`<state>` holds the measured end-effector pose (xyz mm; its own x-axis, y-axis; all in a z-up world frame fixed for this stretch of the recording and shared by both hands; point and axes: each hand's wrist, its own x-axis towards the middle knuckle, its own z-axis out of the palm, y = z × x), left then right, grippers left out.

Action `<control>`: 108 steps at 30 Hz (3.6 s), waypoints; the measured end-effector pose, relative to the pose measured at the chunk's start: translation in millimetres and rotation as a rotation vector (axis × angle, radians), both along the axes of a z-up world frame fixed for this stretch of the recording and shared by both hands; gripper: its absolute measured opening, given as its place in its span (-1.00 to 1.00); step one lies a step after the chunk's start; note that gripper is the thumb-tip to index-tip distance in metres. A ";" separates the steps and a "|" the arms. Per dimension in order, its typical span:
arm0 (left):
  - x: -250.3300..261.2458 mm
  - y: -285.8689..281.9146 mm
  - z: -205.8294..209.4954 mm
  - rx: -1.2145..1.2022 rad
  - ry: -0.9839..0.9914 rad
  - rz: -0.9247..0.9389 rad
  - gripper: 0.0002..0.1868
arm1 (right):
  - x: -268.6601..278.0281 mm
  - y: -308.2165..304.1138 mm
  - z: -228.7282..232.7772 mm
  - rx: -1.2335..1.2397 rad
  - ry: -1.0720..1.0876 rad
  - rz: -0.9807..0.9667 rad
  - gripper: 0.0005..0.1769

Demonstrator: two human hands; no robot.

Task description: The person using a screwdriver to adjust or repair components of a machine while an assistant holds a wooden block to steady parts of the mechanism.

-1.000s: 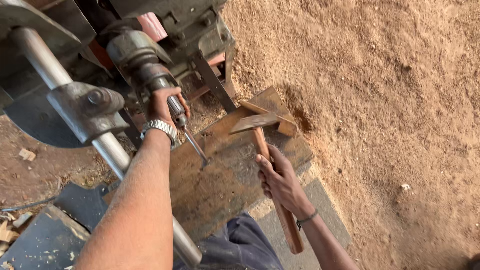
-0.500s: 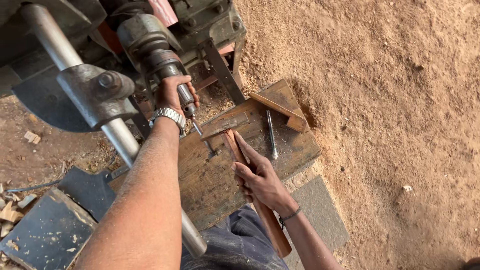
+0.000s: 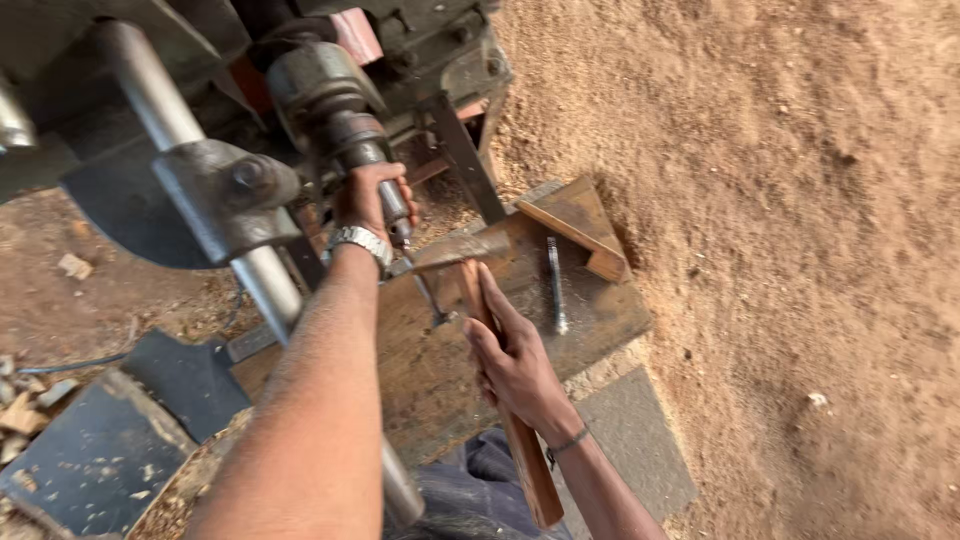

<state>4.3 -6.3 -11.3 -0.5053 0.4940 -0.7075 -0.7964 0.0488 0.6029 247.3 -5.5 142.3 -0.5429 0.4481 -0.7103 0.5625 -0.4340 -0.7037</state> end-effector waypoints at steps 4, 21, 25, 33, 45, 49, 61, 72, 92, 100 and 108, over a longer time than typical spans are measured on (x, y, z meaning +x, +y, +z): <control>-2.3 7.6 6.5 -0.102 0.020 0.019 -0.83 | 9.7 7.3 -26.5 0.066 -0.065 0.091 -0.21; -2.9 2.8 10.6 -0.038 0.009 0.016 -0.82 | 4.0 -9.0 -10.7 0.079 -0.071 0.050 -0.22; -5.5 10.1 8.8 -0.007 -0.026 0.000 -0.81 | 8.8 -6.5 -0.9 0.087 -0.055 0.092 -0.19; -2.1 0.6 6.3 -0.070 0.050 0.000 -0.82 | -14.8 -2.4 2.7 0.085 -0.165 0.077 -0.22; -4.4 6.0 16.4 -0.121 0.024 0.011 -0.85 | 2.6 -6.9 -30.4 0.162 -0.187 0.168 -0.20; -4.3 9.4 20.4 -0.129 0.022 0.001 -0.85 | -5.2 -3.9 3.6 0.221 -0.149 0.216 -0.18; -9.7 8.6 3.1 -0.090 0.000 -0.041 -0.84 | 11.4 -6.9 -12.5 0.245 -0.185 0.259 -0.20; -6.0 10.4 4.9 -0.142 0.013 -0.035 -0.86 | 1.4 -7.8 3.9 0.235 -0.223 0.289 -0.21; -13.4 15.0 -15.3 -0.145 -0.101 -0.036 -0.85 | -5.0 -6.7 -4.4 0.300 -0.137 0.232 -0.18; -4.7 20.5 0.4 -0.533 0.275 0.007 -0.50 | -6.1 -8.0 11.7 0.236 -0.133 0.218 -0.17; -6.9 24.9 3.4 -0.446 0.121 -0.047 -0.64 | -4.8 -7.1 14.4 0.974 0.410 0.176 -0.16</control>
